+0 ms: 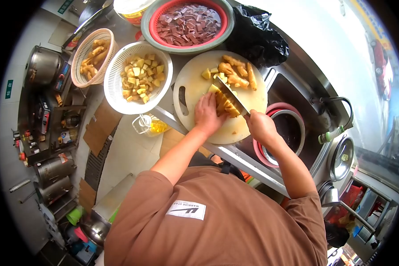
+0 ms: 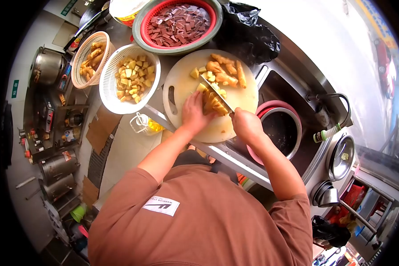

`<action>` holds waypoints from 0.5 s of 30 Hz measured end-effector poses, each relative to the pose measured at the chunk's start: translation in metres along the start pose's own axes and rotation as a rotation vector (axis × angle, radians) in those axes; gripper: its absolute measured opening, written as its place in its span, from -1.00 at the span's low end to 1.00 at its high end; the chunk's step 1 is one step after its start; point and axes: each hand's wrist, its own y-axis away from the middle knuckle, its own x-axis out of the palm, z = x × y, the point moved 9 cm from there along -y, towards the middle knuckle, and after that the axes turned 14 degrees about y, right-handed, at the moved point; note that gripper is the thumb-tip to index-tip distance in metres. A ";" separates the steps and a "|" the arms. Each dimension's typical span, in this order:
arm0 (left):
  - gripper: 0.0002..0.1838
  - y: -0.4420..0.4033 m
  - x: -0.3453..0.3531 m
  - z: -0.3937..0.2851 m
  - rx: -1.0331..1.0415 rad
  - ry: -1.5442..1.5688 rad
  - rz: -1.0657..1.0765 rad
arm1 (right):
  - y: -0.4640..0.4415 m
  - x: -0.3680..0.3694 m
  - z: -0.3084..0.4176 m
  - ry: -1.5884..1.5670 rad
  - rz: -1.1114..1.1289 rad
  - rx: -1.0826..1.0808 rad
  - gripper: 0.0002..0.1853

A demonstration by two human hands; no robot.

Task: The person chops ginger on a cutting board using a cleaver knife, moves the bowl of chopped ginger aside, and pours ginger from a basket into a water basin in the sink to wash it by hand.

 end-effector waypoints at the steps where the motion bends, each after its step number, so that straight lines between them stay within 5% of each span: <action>1: -0.02 -0.001 0.000 0.000 -0.005 -0.003 0.003 | -0.002 -0.001 0.000 -0.004 0.005 -0.002 -0.67; 7: -0.05 -0.001 0.004 0.001 -0.008 -0.005 -0.042 | -0.037 0.021 0.009 -0.055 -0.053 -0.032 -0.82; 15: -0.10 -0.004 -0.002 -0.007 0.048 0.002 -0.036 | -0.057 0.012 0.003 -0.125 -0.031 -0.044 -0.71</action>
